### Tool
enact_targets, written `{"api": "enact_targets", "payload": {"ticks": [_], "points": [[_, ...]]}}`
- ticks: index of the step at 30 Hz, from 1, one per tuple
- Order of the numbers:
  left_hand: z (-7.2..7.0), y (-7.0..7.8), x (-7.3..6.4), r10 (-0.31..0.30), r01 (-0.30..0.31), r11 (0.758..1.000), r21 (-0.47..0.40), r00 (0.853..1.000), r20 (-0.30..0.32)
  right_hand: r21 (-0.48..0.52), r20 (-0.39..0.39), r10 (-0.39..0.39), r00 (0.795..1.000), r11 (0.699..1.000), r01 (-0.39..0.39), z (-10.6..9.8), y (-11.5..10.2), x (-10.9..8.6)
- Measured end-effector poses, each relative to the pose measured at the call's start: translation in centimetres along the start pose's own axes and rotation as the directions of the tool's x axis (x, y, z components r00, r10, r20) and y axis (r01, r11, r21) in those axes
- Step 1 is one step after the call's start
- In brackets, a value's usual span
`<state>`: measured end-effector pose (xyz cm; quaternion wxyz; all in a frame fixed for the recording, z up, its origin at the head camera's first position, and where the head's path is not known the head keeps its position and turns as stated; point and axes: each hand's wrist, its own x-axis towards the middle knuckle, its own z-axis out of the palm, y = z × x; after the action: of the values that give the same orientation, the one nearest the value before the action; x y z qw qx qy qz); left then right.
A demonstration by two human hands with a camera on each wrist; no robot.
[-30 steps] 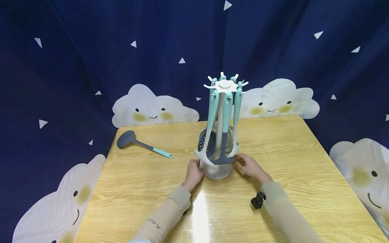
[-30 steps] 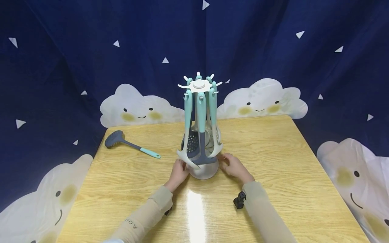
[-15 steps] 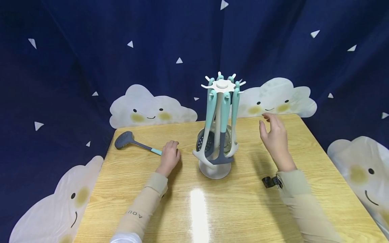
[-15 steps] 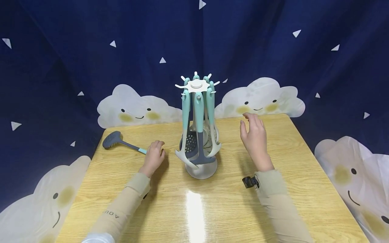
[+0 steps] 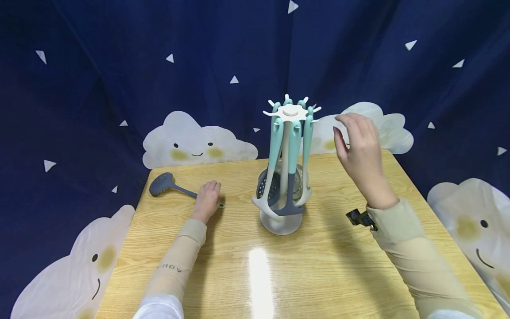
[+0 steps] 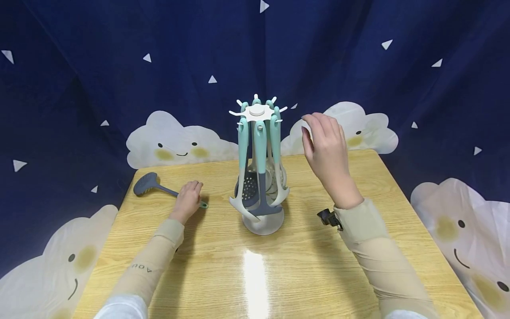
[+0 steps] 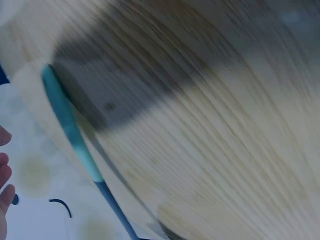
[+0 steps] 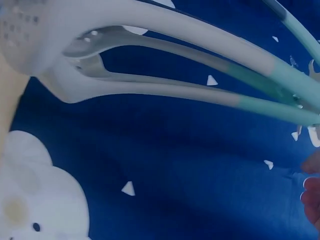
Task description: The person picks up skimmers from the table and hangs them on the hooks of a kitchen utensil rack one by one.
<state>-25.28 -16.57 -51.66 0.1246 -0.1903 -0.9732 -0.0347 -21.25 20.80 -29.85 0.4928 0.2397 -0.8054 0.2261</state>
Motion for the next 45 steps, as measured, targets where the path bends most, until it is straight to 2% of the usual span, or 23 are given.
{"api": "enact_targets", "payload": {"ticks": [2, 8, 12, 18, 26, 32, 37, 38, 40, 44, 45], "points": [[0.1, -0.5, -0.1, -0.006, 0.006, 1.000, -0.010, 0.999, 0.048, -0.006, -0.001, -0.027, 1.000, 1.000, 0.027, 0.0, -0.2, 0.7], [0.4, -1.7, -0.3, -0.006, 0.005, 1.000, 0.007, 0.990, 0.140, -0.004, -0.007, -0.109, 0.994, 0.994, 0.109, 0.1, -0.7, 2.5], [0.4, -2.2, -0.4, -0.015, 0.011, 1.000, 0.021, 0.979, 0.204, 0.005, 0.009, -0.155, 0.988, 0.988, 0.155, 0.4, -1.0, 3.3], [0.5, -2.4, -0.7, -0.023, 0.017, 1.000, 0.024, 0.957, 0.290, 0.001, 0.028, -0.182, 0.983, 0.983, 0.182, 0.8, -1.2, 3.9], [1.1, -2.8, -1.0, -0.021, 0.003, 0.999, 0.054, 0.945, 0.326, -0.004, 0.052, -0.206, 0.977, 0.979, 0.206, 1.0, -1.0, 4.0], [1.3, -3.2, -1.0, -0.011, -0.013, 0.997, 0.070, 0.942, 0.336, -0.007, 0.079, -0.211, 0.974, 0.977, 0.212, 1.1, -1.2, 4.1], [2.7, -4.0, -0.8, -0.034, 0.022, 0.999, 0.039, 0.933, 0.358, -0.003, 0.087, -0.200, 0.976, 0.980, 0.201, 1.1, -1.4, 4.1], [3.6, -4.5, -0.8, -0.023, 0.007, 0.999, 0.048, 0.942, 0.336, -0.002, 0.088, -0.199, 0.976, 0.980, 0.200, 1.1, -1.4, 4.1], [4.0, -4.6, -0.7, -0.031, 0.014, 0.999, 0.053, 0.938, 0.345, -0.004, 0.088, -0.199, 0.976, 0.980, 0.201, 1.1, -1.4, 4.1], [3.6, -4.1, -1.0, -0.030, 0.016, 0.999, 0.047, 0.950, 0.310, -0.004, 0.083, -0.206, 0.975, 0.978, 0.207, 1.1, -1.4, 4.1], [2.8, -3.6, -1.0, -0.045, 0.034, 0.999, 0.037, 0.943, 0.328, -0.003, 0.081, -0.207, 0.975, 0.978, 0.208, 1.1, -1.4, 4.1]]}}
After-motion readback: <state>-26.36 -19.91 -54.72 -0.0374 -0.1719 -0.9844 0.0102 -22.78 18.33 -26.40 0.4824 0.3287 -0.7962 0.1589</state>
